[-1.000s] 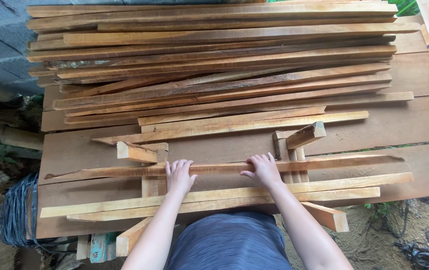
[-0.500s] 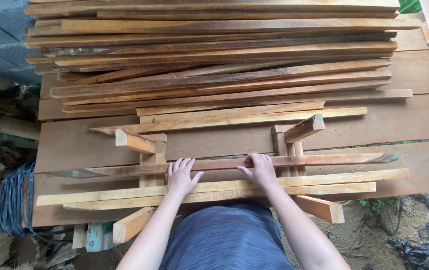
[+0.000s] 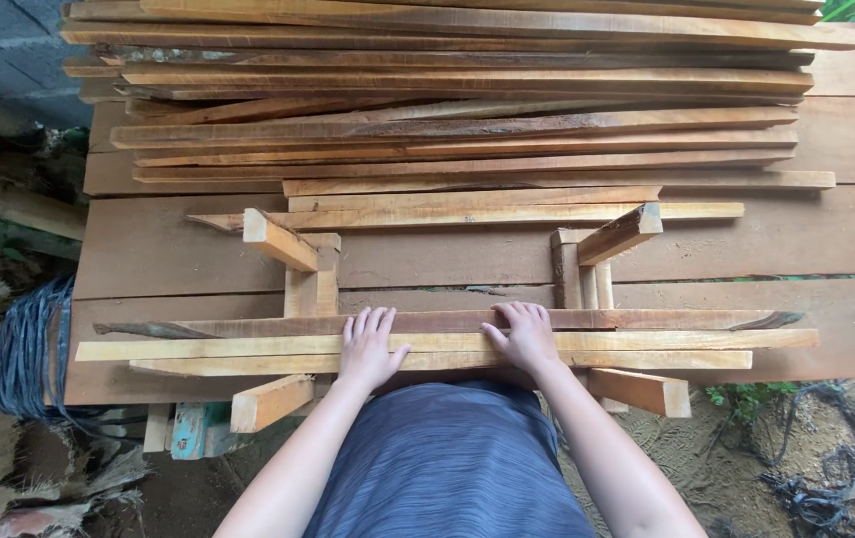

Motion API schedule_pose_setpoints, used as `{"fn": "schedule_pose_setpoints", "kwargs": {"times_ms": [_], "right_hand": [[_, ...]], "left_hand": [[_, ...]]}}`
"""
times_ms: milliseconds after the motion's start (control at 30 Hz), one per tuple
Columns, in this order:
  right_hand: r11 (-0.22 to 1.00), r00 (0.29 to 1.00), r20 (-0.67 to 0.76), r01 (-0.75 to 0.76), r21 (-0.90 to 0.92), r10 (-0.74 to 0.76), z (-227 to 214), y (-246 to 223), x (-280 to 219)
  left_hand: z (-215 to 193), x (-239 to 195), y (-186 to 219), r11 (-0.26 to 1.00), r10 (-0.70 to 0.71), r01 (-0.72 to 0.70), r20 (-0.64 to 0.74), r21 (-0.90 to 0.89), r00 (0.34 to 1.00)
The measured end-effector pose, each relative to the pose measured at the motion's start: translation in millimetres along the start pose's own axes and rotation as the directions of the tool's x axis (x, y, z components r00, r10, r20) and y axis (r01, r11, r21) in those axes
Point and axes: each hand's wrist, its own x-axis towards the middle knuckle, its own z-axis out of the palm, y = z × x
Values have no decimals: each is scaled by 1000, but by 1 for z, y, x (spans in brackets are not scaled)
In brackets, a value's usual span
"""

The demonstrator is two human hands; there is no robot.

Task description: The person ties a bundle of wooden planks together using a black strap, securing it with a knot. They then lift the bundle and place it onto a larger stack of similar wood pieces on a wooden platform. The person repeats this process by arranging and stacking additional planks.

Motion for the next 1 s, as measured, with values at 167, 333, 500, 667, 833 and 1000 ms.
{"fn": "schedule_pose_setpoints", "kwargs": {"times_ms": [167,333,500,667,833,1000], "right_hand": [[994,987,149,-48,-98,62,-16,-15,15],[998,975,222,-12,-70,27,-15,-24,22],[994,954,292,-42,-100,70,-15,-31,30],[997,945,323,-34,-74,57,-23,-33,35],[990,916,398,-1,-139,57,-43,-43,44],[997,925,378,61,-43,-40,-31,-33,45]], "left_hand": [[17,-11,4,994,110,-111,-49,-10,993],[5,-30,15,976,165,-179,-118,-122,979],[-16,-31,22,981,171,-172,-20,-88,985],[-12,-26,22,985,157,-154,28,-81,987],[-8,-26,21,984,155,-153,14,-92,988],[2,-29,18,976,199,-204,-74,-71,977]]}}
